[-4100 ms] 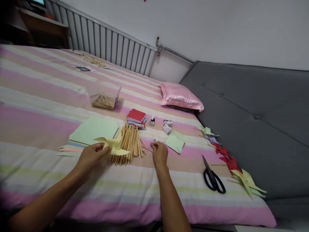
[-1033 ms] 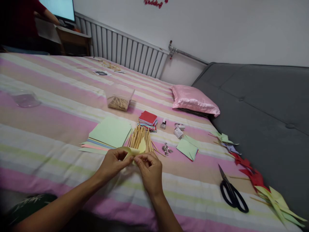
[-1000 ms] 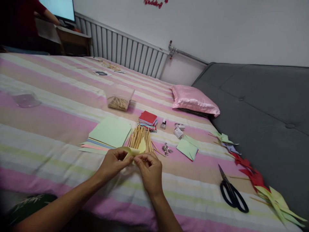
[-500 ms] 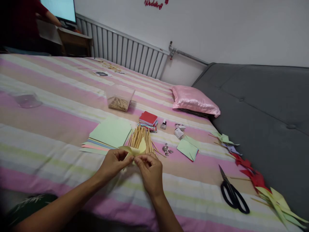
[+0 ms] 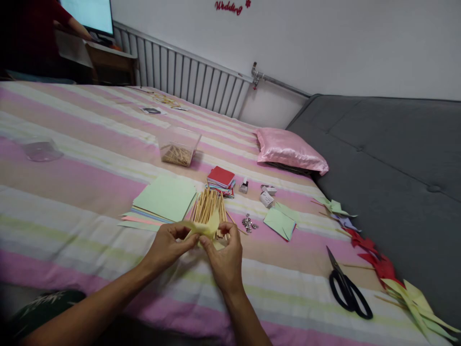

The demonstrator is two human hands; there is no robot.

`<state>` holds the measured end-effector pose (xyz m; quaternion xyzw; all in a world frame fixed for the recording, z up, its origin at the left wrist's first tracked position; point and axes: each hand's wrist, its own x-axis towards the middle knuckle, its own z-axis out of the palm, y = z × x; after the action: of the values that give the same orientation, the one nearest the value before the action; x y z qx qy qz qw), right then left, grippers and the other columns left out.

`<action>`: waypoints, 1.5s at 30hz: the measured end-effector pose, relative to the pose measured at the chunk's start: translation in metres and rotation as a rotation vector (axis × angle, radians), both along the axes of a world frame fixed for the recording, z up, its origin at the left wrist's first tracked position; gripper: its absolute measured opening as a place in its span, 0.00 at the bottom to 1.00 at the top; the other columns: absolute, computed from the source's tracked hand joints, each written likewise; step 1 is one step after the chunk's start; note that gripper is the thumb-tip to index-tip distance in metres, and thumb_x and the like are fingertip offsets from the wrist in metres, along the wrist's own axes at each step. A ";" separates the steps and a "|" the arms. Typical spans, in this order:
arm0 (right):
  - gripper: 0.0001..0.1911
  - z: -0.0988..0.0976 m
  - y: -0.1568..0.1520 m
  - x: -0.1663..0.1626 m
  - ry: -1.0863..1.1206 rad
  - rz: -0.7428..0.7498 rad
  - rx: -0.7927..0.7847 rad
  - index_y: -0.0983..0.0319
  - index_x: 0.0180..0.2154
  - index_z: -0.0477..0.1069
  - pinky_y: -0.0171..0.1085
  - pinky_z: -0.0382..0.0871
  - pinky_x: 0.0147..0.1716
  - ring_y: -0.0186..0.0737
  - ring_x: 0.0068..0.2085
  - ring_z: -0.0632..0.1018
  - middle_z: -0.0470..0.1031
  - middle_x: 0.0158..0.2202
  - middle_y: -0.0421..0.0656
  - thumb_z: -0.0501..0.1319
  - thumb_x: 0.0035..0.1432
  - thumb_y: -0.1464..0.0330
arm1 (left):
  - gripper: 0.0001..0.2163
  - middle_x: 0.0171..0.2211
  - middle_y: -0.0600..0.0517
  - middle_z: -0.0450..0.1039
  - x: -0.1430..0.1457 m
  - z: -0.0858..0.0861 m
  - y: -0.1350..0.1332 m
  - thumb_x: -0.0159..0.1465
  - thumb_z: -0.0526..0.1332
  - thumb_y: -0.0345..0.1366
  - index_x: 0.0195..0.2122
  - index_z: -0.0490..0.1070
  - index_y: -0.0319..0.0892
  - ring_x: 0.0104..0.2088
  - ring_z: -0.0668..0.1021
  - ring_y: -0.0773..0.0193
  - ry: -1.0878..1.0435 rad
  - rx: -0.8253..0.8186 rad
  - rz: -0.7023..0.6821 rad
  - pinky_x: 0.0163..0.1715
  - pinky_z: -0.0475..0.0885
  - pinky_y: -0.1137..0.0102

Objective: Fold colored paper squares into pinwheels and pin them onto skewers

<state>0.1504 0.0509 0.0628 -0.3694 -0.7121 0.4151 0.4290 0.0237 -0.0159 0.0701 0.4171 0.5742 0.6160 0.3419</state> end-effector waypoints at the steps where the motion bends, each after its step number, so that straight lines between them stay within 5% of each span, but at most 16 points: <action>1: 0.20 0.000 0.000 -0.001 0.034 0.015 -0.039 0.62 0.41 0.65 0.39 0.66 0.40 0.41 0.40 0.71 0.71 0.39 0.44 0.66 0.46 0.64 | 0.06 0.20 0.55 0.71 0.000 0.000 0.000 0.52 0.59 0.32 0.26 0.74 0.37 0.20 0.67 0.72 -0.001 -0.001 0.005 0.22 0.61 0.77; 3: 0.24 0.000 -0.001 -0.001 0.095 0.112 -0.120 0.62 0.47 0.63 0.40 0.67 0.42 0.43 0.44 0.73 0.72 0.44 0.48 0.65 0.48 0.65 | 0.06 0.19 0.55 0.71 0.000 0.001 0.000 0.51 0.60 0.32 0.27 0.75 0.37 0.20 0.67 0.72 0.002 -0.002 0.014 0.22 0.62 0.77; 6: 0.18 0.001 -0.001 -0.001 0.075 0.227 -0.116 0.63 0.45 0.68 0.41 0.68 0.43 0.44 0.44 0.74 0.74 0.43 0.48 0.62 0.52 0.65 | 0.05 0.18 0.55 0.70 0.001 0.002 0.001 0.51 0.60 0.32 0.25 0.75 0.37 0.20 0.67 0.71 0.016 -0.002 0.029 0.21 0.61 0.76; 9: 0.12 0.001 0.000 0.001 -0.010 0.221 -0.066 0.63 0.38 0.74 0.42 0.67 0.44 0.46 0.42 0.75 0.77 0.38 0.47 0.61 0.53 0.64 | 0.05 0.17 0.55 0.69 0.001 0.001 0.000 0.50 0.60 0.32 0.22 0.74 0.36 0.19 0.66 0.72 0.029 -0.026 0.056 0.20 0.60 0.77; 40: 0.14 -0.001 -0.001 -0.004 0.116 0.272 -0.252 0.65 0.38 0.75 0.42 0.68 0.43 0.46 0.41 0.77 0.78 0.39 0.48 0.62 0.52 0.63 | 0.06 0.22 0.52 0.74 0.004 -0.013 0.002 0.51 0.62 0.32 0.28 0.76 0.36 0.23 0.73 0.67 -0.052 -0.044 0.052 0.23 0.65 0.75; 45: 0.16 -0.004 0.000 -0.005 0.133 0.267 -0.280 0.66 0.38 0.75 0.42 0.70 0.40 0.46 0.39 0.77 0.79 0.38 0.48 0.62 0.51 0.62 | 0.06 0.19 0.53 0.72 0.006 -0.009 0.000 0.51 0.62 0.34 0.23 0.74 0.35 0.20 0.71 0.69 -0.032 -0.065 0.079 0.20 0.63 0.76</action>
<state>0.1456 0.0512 0.0585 -0.2996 -0.6601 0.5867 0.3609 0.0298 -0.0159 0.0610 0.3728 0.6043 0.6168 0.3396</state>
